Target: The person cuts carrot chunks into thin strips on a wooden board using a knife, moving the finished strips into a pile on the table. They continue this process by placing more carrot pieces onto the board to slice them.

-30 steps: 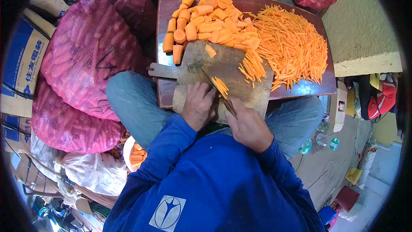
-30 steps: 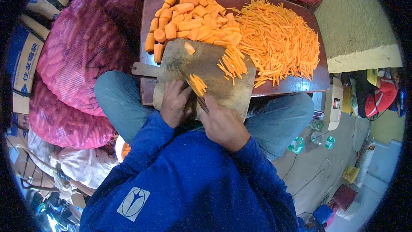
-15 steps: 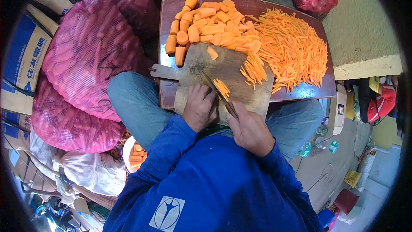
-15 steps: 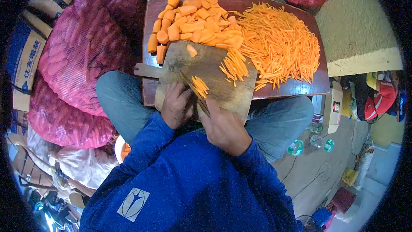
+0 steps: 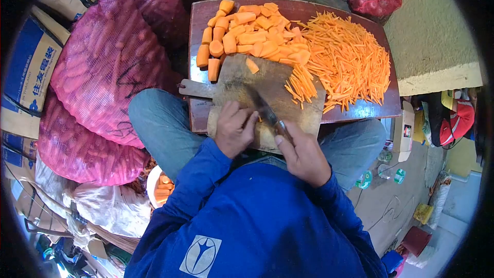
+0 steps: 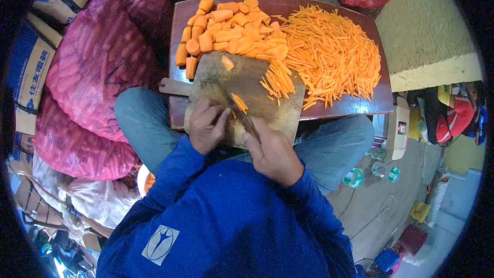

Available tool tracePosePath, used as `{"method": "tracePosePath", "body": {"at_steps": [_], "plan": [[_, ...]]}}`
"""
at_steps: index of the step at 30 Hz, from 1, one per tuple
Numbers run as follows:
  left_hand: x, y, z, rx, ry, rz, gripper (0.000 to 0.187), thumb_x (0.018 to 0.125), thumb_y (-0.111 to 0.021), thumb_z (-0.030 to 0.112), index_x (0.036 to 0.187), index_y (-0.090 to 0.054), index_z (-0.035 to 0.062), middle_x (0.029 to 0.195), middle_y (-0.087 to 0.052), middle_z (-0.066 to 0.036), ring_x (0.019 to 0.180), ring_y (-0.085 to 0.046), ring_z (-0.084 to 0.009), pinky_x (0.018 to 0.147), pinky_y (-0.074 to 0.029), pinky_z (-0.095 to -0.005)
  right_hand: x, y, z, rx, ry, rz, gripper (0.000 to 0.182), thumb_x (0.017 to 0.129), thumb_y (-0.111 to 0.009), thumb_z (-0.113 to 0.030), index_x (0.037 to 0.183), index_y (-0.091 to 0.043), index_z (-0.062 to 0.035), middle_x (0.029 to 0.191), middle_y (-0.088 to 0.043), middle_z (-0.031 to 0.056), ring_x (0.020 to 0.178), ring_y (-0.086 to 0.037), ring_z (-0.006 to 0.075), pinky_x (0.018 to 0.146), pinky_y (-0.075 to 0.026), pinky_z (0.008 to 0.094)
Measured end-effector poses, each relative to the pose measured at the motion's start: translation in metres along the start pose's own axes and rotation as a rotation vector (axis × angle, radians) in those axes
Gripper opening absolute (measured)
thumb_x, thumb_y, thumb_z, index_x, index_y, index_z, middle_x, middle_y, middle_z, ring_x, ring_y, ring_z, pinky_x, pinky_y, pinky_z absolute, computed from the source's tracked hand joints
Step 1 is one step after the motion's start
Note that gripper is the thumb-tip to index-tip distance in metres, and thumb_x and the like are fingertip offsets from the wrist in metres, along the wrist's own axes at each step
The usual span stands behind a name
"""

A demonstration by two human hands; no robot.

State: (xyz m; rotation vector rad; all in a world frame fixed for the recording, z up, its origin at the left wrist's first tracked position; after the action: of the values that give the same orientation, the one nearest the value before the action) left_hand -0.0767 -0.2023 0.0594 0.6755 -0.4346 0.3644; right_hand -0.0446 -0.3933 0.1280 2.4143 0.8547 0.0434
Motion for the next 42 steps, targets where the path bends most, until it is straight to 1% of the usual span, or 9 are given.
{"method": "tracePosePath", "body": {"at_steps": [5, 9, 15, 25, 29, 32, 37, 40, 42], "plan": [[0.002, 0.010, -0.014, -0.196, 0.238, 0.164, 0.010, 0.084, -0.083, -0.002, 0.087, -0.074, -0.0020, 0.088, -0.069, -0.017, 0.078, -0.069, -0.0324, 0.070, -0.053, -0.0365, -0.005, -0.004, 0.019, -0.027, -0.006, -0.011, 0.030, 0.104, -0.065, -0.019, 0.128, -0.060, -0.0002, 0.093, -0.070, 0.0335, 0.091, -0.070, 0.0551, 0.077, -0.054, 0.0575], [0.004, 0.000, -0.007, -0.063, 0.075, 0.020, 0.009, 0.084, -0.081, -0.002, 0.088, -0.074, -0.0006, 0.091, -0.069, -0.015, 0.086, -0.067, -0.0336, 0.076, -0.053, -0.0431, 0.001, 0.036, 0.041, -0.163, 0.058, 0.192, 0.030, 0.103, -0.067, -0.018, 0.125, -0.063, 0.0031, 0.095, -0.069, 0.0338, 0.093, -0.069, 0.0543, 0.077, -0.055, 0.0541], [0.007, -0.007, -0.004, 0.042, -0.048, -0.071, 0.014, 0.082, -0.083, 0.001, 0.091, -0.073, 0.0000, 0.089, -0.064, -0.014, 0.084, -0.064, -0.0361, 0.075, -0.052, -0.0458, 0.021, 0.063, 0.022, -0.155, 0.039, 0.207, 0.031, 0.103, -0.067, -0.015, 0.127, -0.063, 0.0036, 0.092, -0.068, 0.0329, 0.088, -0.069, 0.0531, 0.075, -0.054, 0.0510], [0.010, -0.009, -0.007, 0.035, -0.022, -0.126, 0.013, 0.085, -0.081, 0.004, 0.091, -0.070, 0.0012, 0.092, -0.060, -0.014, 0.088, -0.062, -0.0378, 0.078, -0.050, -0.0477, 0.046, 0.056, 0.001, -0.370, 0.175, 0.239, 0.025, 0.102, -0.068, -0.019, 0.116, -0.060, 0.0003, 0.086, -0.069, 0.0311, 0.084, -0.068, 0.0531, 0.072, -0.052, 0.0601], [0.041, -0.008, -0.010, 0.038, 0.001, -0.121, 0.014, 0.086, -0.080, 0.005, 0.095, -0.069, 0.0011, 0.092, -0.059, -0.016, 0.086, -0.063, -0.0406, 0.076, -0.051, -0.0496, 0.033, 0.060, 0.004, -0.332, 0.143, 0.212, 0.026, 0.101, -0.068, -0.016, 0.119, -0.061, 0.0012, 0.089, -0.069, 0.0316, 0.087, -0.068, 0.0538, 0.072, -0.053, 0.0571], [0.082, -0.015, -0.021, 0.119, -0.094, -0.106, 0.015, 0.087, -0.078, 0.008, 0.096, -0.067, 0.0028, 0.093, -0.060, -0.016, 0.089, -0.063, -0.0397, 0.078, -0.051, -0.0501, 0.008, 0.059, 0.011, -0.166, 0.158, 0.267, 0.028, 0.102, -0.068, -0.012, 0.125, -0.063, 0.0024, 0.089, -0.069, 0.0299, 0.083, -0.070, 0.0500, 0.072, -0.055, 0.0499], [0.137, -0.055, -0.035, 0.423, -0.227, -0.195, 0.020, 0.087, -0.079, 0.016, 0.102, -0.071, 0.0059, 0.104, -0.065, -0.015, 0.105, -0.064, -0.0379, 0.089, -0.050, -0.0504, -0.033, 0.056, 0.036, 0.089, -0.159, 0.181, 0.031, 0.102, -0.069, -0.011, 0.129, -0.066, 0.0035, 0.090, -0.068, 0.0244, 0.079, -0.072, 0.0322, 0.074, -0.055, 0.0412], [0.153, -0.072, -0.044, 0.511, -0.221, -0.251, 0.022, 0.086, -0.079, 0.016, 0.104, -0.070, 0.0064, 0.105, -0.065, -0.015, 0.106, -0.064, -0.0378, 0.089, -0.050, -0.0510, -0.048, 0.052, 0.040, 0.104, -0.015, 0.274, 0.031, 0.102, -0.069, -0.011, 0.128, -0.066, 0.0042, 0.092, -0.070, 0.0251, 0.082, -0.074, 0.0315, 0.076, -0.056, 0.0404], [0.156, -0.077, -0.050, 0.506, -0.244, -0.267, 0.025, 0.085, -0.080, 0.017, 0.105, -0.070, 0.0061, 0.105, -0.066, -0.016, 0.106, -0.064, -0.0377, 0.089, -0.049, -0.0516, -0.055, 0.051, 0.047, 0.152, -0.065, 0.266, 0.032, 0.102, -0.069, -0.011, 0.130, -0.065, 0.0046, 0.092, -0.070, 0.0256, 0.082, -0.074, 0.0317, 0.076, -0.056, 0.0394]]}}
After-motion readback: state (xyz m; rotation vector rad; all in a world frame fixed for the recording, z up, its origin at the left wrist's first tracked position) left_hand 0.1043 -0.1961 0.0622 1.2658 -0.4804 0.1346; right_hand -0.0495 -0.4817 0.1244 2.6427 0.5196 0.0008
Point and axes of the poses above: each hand's wrist, its own x-axis towards the middle knuckle, its own y-axis out of the back of the hand, z = x × y, the point moved 4 cm from there along x, towards the middle knuckle
